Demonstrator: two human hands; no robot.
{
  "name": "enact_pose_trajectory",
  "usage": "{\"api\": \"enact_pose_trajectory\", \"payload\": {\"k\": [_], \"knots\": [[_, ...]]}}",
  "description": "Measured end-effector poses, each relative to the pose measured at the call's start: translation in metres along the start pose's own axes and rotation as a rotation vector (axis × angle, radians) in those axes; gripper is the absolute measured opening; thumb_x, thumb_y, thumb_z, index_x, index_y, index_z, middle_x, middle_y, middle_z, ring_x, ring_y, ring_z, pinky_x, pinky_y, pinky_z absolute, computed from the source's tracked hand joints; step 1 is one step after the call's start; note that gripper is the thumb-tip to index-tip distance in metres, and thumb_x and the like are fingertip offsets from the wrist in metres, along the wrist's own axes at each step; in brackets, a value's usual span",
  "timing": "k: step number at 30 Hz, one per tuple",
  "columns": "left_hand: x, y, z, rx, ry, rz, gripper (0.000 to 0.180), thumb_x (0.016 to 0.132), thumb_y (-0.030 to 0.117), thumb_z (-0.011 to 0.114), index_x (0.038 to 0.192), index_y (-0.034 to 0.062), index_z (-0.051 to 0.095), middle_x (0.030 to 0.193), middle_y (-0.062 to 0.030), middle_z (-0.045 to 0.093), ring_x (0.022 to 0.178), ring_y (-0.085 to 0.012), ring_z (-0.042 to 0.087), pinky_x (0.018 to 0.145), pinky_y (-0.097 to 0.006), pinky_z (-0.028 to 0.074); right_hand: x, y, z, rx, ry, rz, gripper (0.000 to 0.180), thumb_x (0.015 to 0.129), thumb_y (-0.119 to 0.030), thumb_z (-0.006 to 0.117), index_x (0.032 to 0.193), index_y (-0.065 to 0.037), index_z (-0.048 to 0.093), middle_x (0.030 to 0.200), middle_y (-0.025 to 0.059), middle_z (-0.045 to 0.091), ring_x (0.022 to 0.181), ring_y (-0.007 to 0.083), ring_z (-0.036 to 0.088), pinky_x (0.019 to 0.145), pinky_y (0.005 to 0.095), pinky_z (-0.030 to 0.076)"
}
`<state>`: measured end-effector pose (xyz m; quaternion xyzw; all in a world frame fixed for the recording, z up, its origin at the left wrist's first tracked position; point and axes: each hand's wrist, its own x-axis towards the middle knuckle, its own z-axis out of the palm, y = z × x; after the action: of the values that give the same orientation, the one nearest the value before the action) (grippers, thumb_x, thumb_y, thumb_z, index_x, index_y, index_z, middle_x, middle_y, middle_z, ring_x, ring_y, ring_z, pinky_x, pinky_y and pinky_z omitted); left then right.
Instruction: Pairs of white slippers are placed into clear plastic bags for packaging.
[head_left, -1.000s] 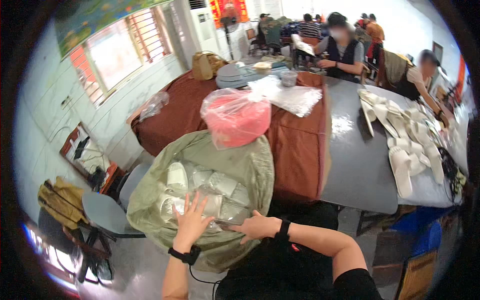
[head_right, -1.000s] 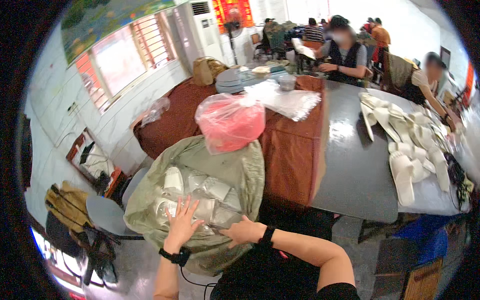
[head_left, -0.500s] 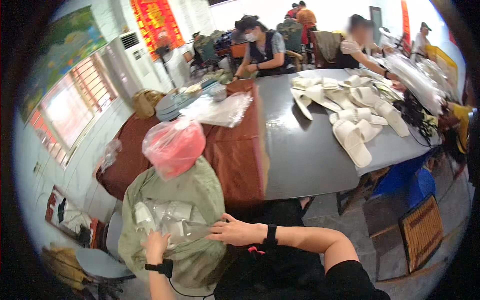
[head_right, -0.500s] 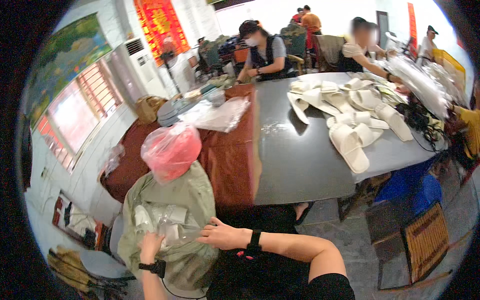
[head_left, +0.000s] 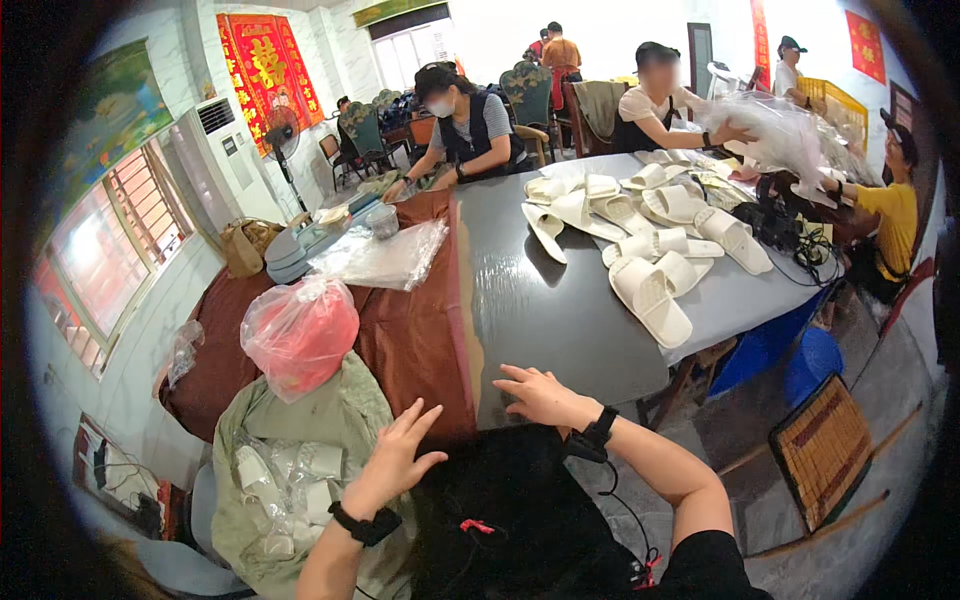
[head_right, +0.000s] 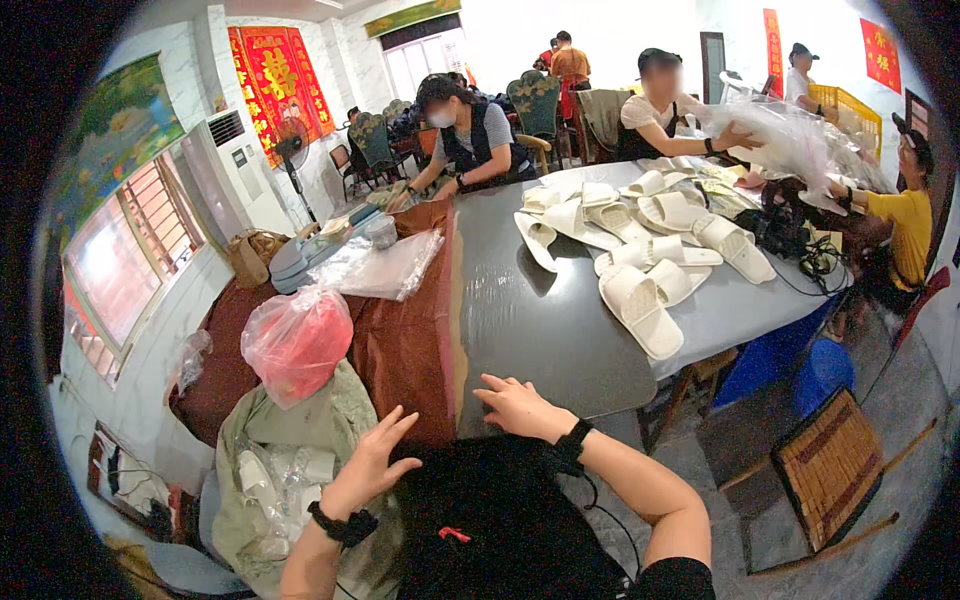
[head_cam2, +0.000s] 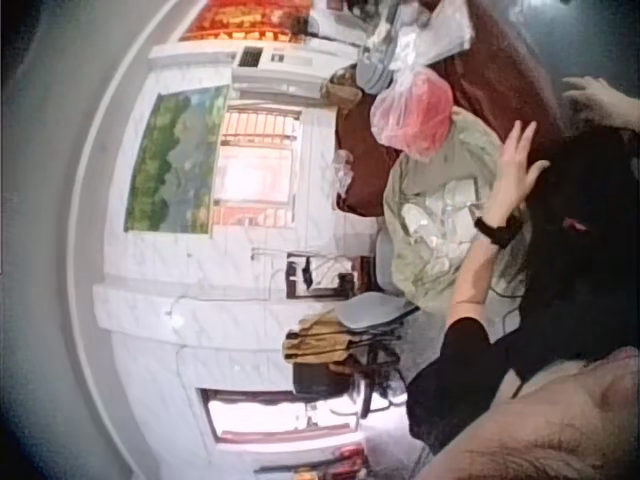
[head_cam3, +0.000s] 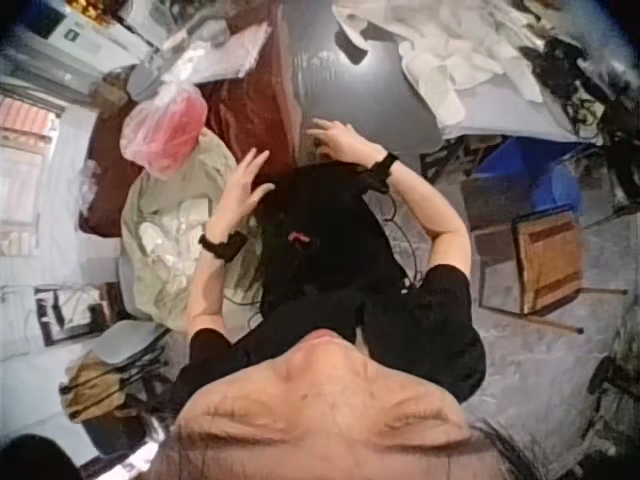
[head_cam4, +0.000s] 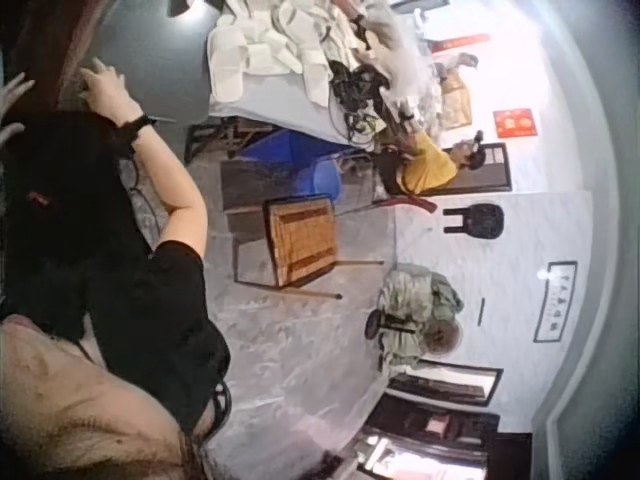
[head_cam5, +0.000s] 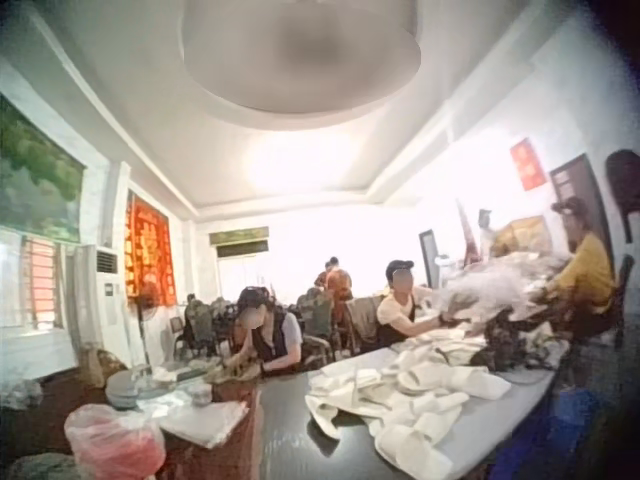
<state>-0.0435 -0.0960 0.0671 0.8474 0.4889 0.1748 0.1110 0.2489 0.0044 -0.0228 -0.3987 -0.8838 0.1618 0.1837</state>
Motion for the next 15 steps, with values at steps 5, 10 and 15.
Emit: {"api": "enact_pose_trajectory", "payload": {"k": [5,10,15], "knots": [[0.043,-0.04,0.039,-0.004,-0.006,0.037,0.073,0.086,0.027,0.078,0.149,0.0113,0.044,0.154,-0.0284,0.038,0.139,-0.0478,0.041,0.114,-0.049,0.037,0.022,0.002,-0.023,0.029,0.004,-0.041,0.056,0.088,-0.021,0.074,0.139,-0.006,0.055,0.151,0.0211,0.042,0.124,0.0444,0.054,0.099,0.0513,0.05],[0.076,-0.065,0.069,0.089,0.023,0.022,0.073,0.089,0.033,0.074,0.151,0.0138,0.042,0.158,-0.0276,0.03,0.144,-0.0516,0.029,0.116,-0.058,0.027,0.063,0.014,-0.022,0.043,0.014,-0.049,0.062,0.089,-0.024,0.072,0.145,-0.012,0.049,0.154,0.0189,0.038,0.127,0.0442,0.051,0.101,0.055,0.048],[0.071,-0.075,0.103,0.312,0.063,0.003,0.066,0.095,0.043,0.062,0.152,0.0159,0.041,0.158,-0.0247,0.032,0.145,-0.048,0.026,0.116,-0.064,0.018,0.086,0.019,-0.016,-0.19,-0.289,0.048,0.077,0.086,-0.045,0.073,0.153,-0.031,0.039,0.161,0.0091,0.028,0.144,0.0446,0.027,0.102,0.0686,0.035]]}}
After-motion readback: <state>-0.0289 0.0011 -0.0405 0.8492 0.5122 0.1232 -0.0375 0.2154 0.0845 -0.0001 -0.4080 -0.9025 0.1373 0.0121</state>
